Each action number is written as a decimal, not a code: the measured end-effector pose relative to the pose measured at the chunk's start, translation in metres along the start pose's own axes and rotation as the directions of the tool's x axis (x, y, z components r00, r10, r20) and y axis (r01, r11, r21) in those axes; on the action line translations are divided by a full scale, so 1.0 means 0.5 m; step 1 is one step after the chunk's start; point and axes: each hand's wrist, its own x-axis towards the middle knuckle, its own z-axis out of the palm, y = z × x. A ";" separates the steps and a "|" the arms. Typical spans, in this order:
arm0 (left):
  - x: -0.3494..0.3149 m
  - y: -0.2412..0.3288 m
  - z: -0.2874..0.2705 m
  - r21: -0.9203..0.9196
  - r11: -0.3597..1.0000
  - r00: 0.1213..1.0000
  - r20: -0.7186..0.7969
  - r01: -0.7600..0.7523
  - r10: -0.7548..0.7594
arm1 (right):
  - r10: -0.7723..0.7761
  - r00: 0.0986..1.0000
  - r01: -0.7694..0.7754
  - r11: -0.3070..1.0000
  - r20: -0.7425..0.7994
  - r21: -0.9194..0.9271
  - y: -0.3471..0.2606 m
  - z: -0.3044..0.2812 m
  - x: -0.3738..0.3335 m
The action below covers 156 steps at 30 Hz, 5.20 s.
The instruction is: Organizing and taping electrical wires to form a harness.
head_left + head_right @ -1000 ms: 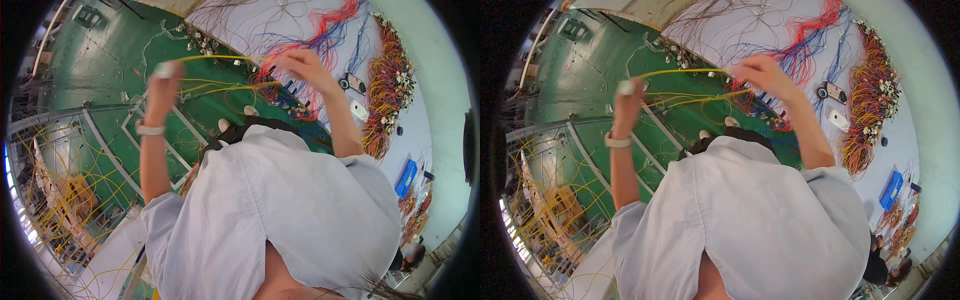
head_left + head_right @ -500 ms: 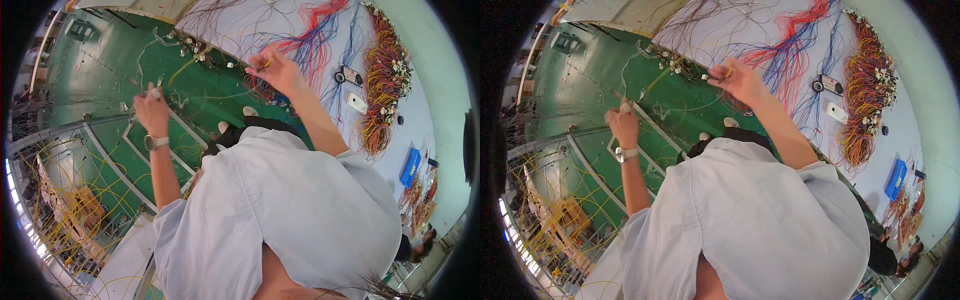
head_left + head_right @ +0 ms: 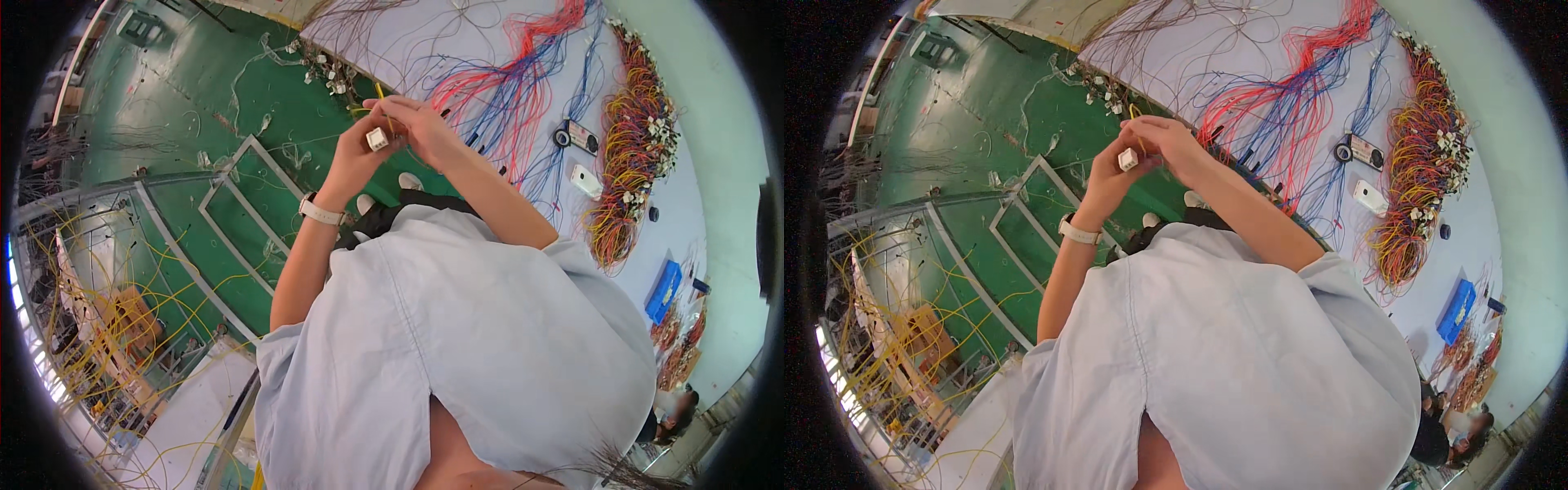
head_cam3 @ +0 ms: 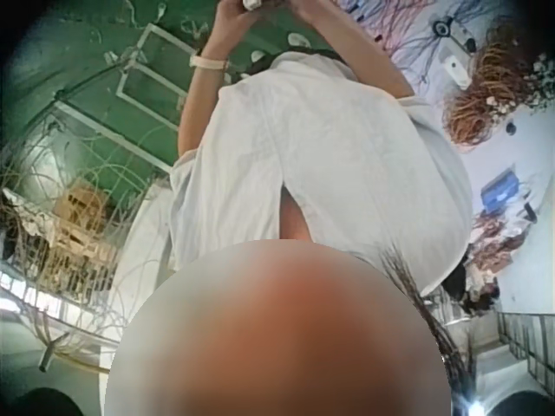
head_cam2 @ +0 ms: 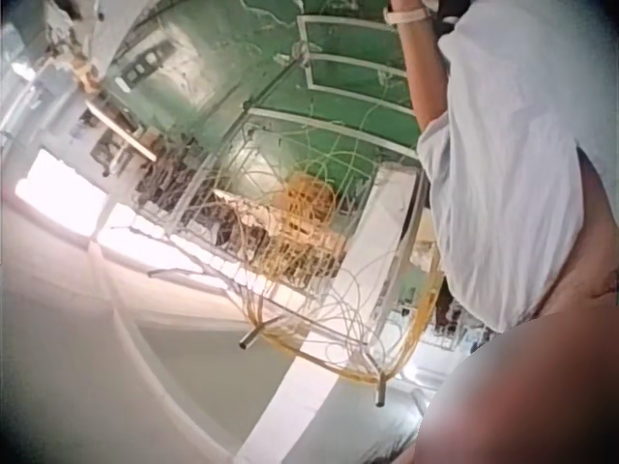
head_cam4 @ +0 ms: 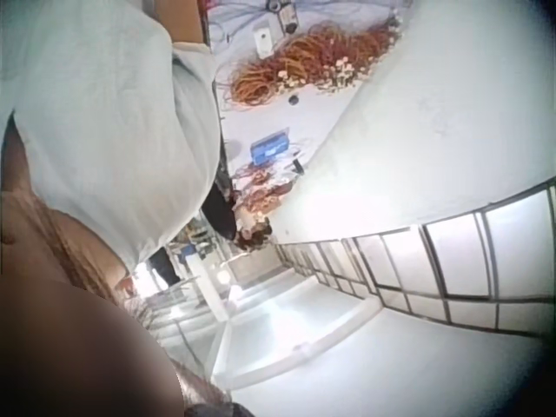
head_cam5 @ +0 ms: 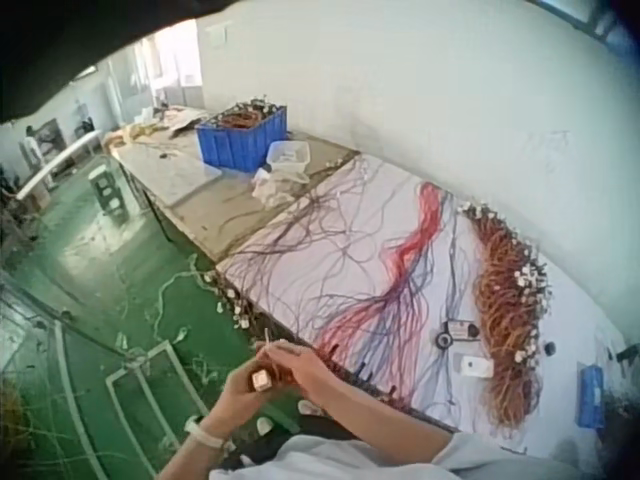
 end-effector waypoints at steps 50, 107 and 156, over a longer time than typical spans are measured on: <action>-0.077 -0.130 -0.072 -0.731 0.657 0.734 -0.342 0.184 -0.586 | 0.006 1.000 0.003 0.914 0.022 -0.406 0.102 -0.019 0.058; -0.056 -0.062 -0.043 -0.893 0.446 0.914 -0.122 0.070 -0.387 | 0.225 0.967 -0.134 0.845 0.118 -0.518 0.141 -0.006 -0.019; -0.074 -0.008 -0.068 -0.268 0.788 0.816 -0.013 0.554 -0.578 | 0.078 0.982 0.006 0.898 0.173 -0.439 0.075 -0.191 0.125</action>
